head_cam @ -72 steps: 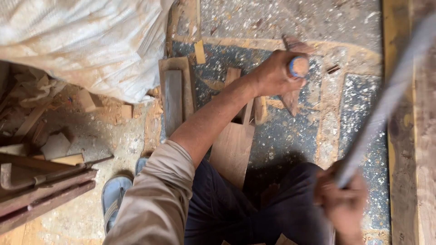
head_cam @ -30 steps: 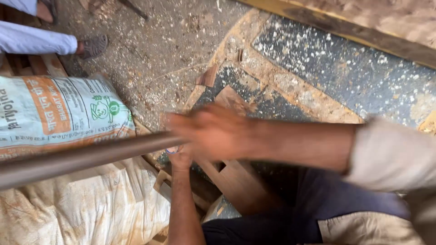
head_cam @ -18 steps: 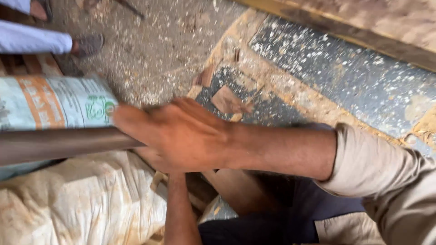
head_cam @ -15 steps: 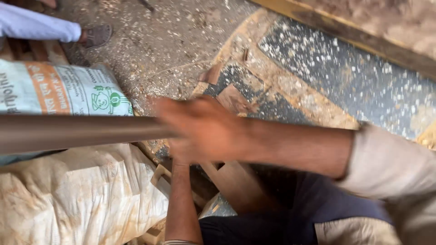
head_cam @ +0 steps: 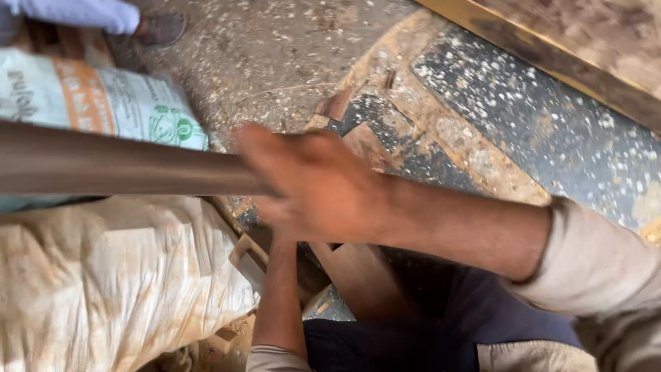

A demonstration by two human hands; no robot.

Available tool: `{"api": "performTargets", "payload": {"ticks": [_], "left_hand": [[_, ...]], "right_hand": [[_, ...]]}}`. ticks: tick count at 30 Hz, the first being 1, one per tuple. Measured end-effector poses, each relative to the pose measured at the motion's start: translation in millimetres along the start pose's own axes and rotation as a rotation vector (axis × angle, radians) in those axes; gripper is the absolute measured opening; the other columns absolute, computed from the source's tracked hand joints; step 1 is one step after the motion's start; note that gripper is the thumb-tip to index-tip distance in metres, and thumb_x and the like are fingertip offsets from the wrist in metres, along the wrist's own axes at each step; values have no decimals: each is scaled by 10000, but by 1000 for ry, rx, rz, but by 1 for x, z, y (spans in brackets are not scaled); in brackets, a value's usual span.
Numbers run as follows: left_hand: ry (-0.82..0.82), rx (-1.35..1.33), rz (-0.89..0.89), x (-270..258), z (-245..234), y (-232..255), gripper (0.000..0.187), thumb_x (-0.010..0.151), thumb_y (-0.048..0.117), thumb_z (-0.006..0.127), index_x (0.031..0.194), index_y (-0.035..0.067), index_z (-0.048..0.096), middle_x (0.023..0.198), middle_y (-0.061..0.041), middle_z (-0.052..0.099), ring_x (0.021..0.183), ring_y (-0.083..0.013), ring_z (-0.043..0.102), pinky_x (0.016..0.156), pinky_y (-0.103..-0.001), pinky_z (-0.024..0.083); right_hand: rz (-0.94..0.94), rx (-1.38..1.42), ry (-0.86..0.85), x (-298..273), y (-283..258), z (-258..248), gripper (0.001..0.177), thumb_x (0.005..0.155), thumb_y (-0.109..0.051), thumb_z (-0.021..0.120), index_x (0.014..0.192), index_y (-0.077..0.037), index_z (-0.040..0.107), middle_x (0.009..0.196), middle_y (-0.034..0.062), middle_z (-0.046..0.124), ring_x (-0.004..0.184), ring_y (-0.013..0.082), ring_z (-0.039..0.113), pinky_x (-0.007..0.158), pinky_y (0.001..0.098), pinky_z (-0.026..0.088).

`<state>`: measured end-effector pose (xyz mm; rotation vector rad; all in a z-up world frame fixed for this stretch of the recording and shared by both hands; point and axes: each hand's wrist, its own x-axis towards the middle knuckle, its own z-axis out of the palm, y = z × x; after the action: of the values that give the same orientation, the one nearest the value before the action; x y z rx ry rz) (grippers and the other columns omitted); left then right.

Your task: Chiseling and carving a joint or cavity in a piece of wood using a chisel and a hammer.

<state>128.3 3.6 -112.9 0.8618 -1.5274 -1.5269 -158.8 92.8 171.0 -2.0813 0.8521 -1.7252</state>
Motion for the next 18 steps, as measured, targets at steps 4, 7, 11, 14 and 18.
{"api": "performTargets", "payload": {"ticks": [4, 7, 11, 14, 18], "left_hand": [[9, 117, -31, 18, 19, 0, 348, 855, 53, 852, 1145, 99, 666, 1016, -49, 715, 846, -144, 682, 725, -292, 612], [28, 335, -23, 12, 41, 16, 171, 878, 82, 816, 994, 93, 692, 938, -56, 760, 851, -181, 753, 764, -314, 665], [177, 611, 147, 10, 78, 38, 150, 815, 104, 839, 864, 117, 698, 878, -24, 775, 775, -141, 768, 703, -299, 684], [446, 124, -469, 53, 86, 53, 185, 733, 183, 789, 862, 208, 658, 760, 8, 733, 609, -126, 723, 520, -325, 632], [222, 404, 140, 53, 98, 122, 303, 907, 280, 814, 798, 125, 578, 685, -13, 634, 584, -108, 615, 513, -295, 527]], "right_hand": [[474, -339, -648, -63, 29, -18, 428, 895, -19, 625, 1266, -29, 412, 732, 133, 599, 432, 193, 592, 301, 299, 471], [841, -558, -1033, -115, 38, -17, 554, 938, 3, 532, 1461, -84, 369, 798, 184, 627, 507, 224, 650, 377, 328, 563], [1004, -285, -316, -259, 39, -14, 410, 865, -122, 709, 1253, -88, 581, 763, 174, 700, 618, 344, 670, 598, 474, 561], [1135, -134, 9, -334, 20, -17, 497, 747, -48, 743, 1216, -3, 584, 649, 114, 675, 567, 274, 673, 517, 400, 516], [1762, 335, 180, -367, 42, -32, 204, 821, 26, 707, 920, 3, 530, 529, 115, 460, 372, 229, 425, 353, 383, 306]]}}
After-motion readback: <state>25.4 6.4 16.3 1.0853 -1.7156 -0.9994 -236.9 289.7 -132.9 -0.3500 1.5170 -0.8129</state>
